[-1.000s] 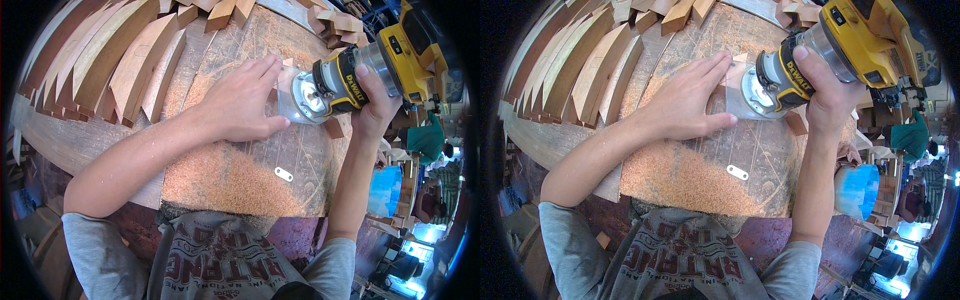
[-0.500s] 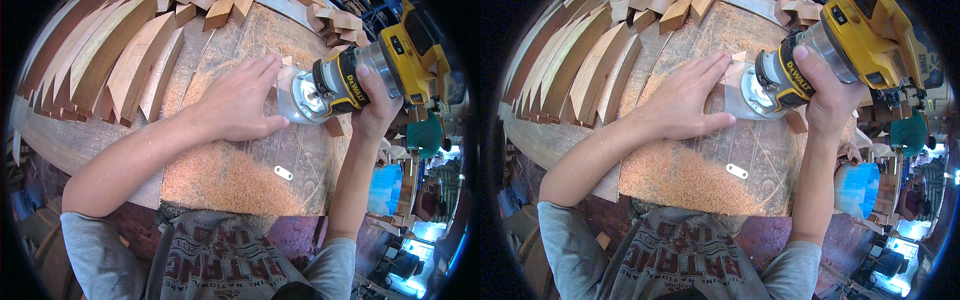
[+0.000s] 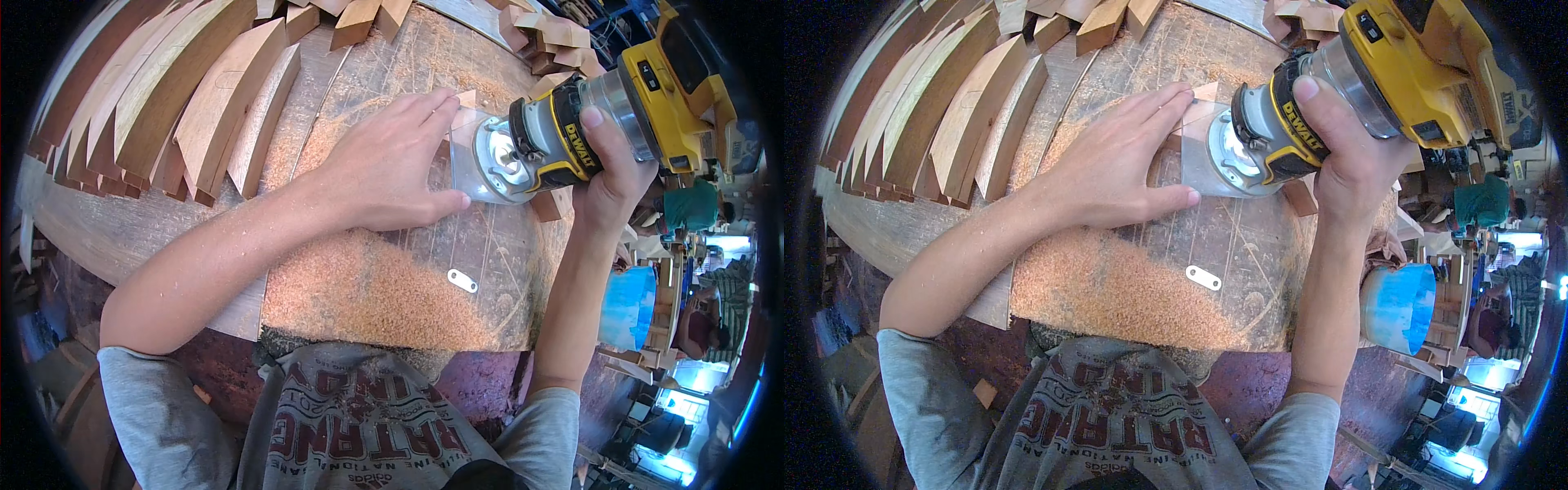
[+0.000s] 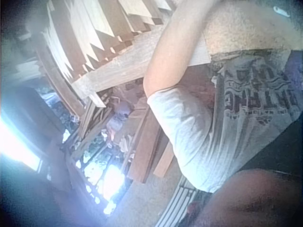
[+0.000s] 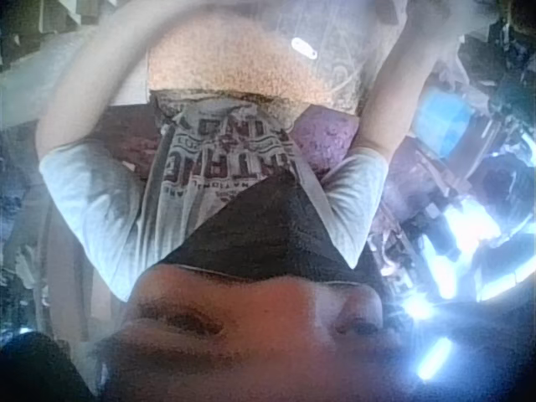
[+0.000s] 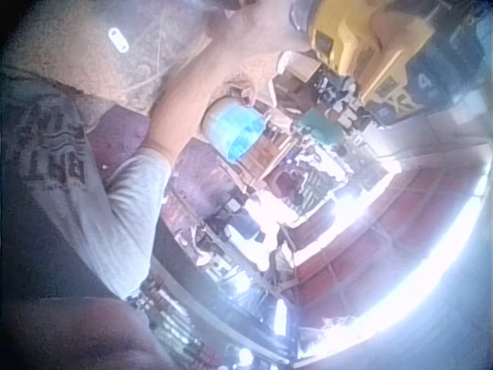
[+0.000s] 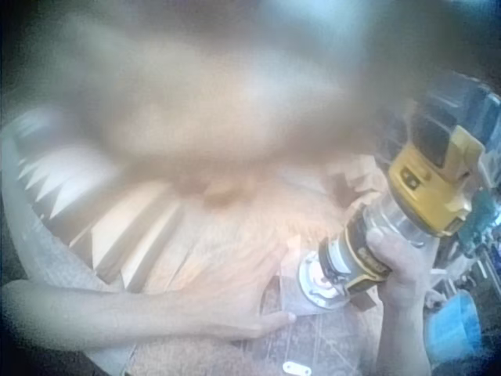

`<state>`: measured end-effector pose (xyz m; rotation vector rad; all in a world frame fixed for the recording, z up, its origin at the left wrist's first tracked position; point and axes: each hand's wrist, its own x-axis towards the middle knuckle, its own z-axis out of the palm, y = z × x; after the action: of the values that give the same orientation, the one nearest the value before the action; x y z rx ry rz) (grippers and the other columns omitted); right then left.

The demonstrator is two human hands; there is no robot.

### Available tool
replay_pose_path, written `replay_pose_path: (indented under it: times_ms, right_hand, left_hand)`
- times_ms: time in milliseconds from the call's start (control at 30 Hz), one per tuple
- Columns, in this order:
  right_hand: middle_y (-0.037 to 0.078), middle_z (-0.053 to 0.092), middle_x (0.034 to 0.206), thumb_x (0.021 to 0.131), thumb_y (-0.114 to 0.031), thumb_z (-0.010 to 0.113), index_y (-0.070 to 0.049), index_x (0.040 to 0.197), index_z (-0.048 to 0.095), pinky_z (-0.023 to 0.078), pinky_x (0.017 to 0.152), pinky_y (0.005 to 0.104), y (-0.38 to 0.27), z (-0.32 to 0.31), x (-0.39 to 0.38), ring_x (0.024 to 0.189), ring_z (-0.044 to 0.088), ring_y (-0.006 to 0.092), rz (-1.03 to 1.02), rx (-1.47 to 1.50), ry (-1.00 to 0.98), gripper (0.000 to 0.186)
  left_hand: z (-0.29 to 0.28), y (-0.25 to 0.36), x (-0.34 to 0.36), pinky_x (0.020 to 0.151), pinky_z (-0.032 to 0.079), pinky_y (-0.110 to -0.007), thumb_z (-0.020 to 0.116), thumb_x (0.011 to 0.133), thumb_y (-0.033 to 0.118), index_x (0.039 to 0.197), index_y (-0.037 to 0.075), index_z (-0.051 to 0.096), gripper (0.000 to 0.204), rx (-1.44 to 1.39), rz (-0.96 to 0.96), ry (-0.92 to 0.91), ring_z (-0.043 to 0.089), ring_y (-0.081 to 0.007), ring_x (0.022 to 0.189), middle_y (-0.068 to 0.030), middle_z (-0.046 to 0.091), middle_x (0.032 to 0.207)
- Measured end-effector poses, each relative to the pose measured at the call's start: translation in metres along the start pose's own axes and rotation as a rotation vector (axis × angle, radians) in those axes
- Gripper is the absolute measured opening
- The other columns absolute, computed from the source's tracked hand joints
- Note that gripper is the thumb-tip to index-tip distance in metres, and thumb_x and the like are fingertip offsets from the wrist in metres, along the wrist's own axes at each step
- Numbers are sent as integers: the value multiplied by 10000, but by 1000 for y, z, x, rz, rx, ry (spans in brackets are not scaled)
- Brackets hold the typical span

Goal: The person uses a hand router to trim the edges of wooden blocks on a workbench. The person handles several wood pieces, aligning the router with the edge of each block, and clears away wood shavings by hand.

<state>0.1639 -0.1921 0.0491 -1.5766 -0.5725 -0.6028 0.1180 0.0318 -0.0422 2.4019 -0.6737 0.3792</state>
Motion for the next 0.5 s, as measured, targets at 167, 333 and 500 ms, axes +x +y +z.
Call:
replay_pose_path:
  times_ms: [167, 333, 500]
  right_hand:
    - [80, 699, 999, 745, -45, 870, 33, 1122, 656, 567, 822, 290, 0, 0, -2, 868, 697, 155, 6, 4, -6, 440]
    - [77, 698, 999, 745, -41, 868, 38, 1120, 654, 565, 824, 289, -2, 2, -4, 866, 694, 151, 5, 6, 5, 440]
    - [78, 697, 998, 747, -37, 866, 34, 1112, 658, 560, 820, 287, -1, 1, -4, 861, 691, 155, 6, -7, -17, 426]
  left_hand:
    - [2, 1, -1, 1228, 310, -458, 740, 816, 501, 1520, -94, 366, 995, -2, -5, -2, 385, -387, 1470, -276, 390, 1576]
    - [0, 0, -1, 1230, 306, -461, 737, 814, 504, 1517, -97, 370, 996, -11, -1, -8, 383, -389, 1472, -277, 392, 1574]
    - [-1, -2, -2, 1232, 301, -458, 726, 815, 519, 1512, -99, 376, 995, -7, 6, -2, 388, -389, 1469, -279, 398, 1570]
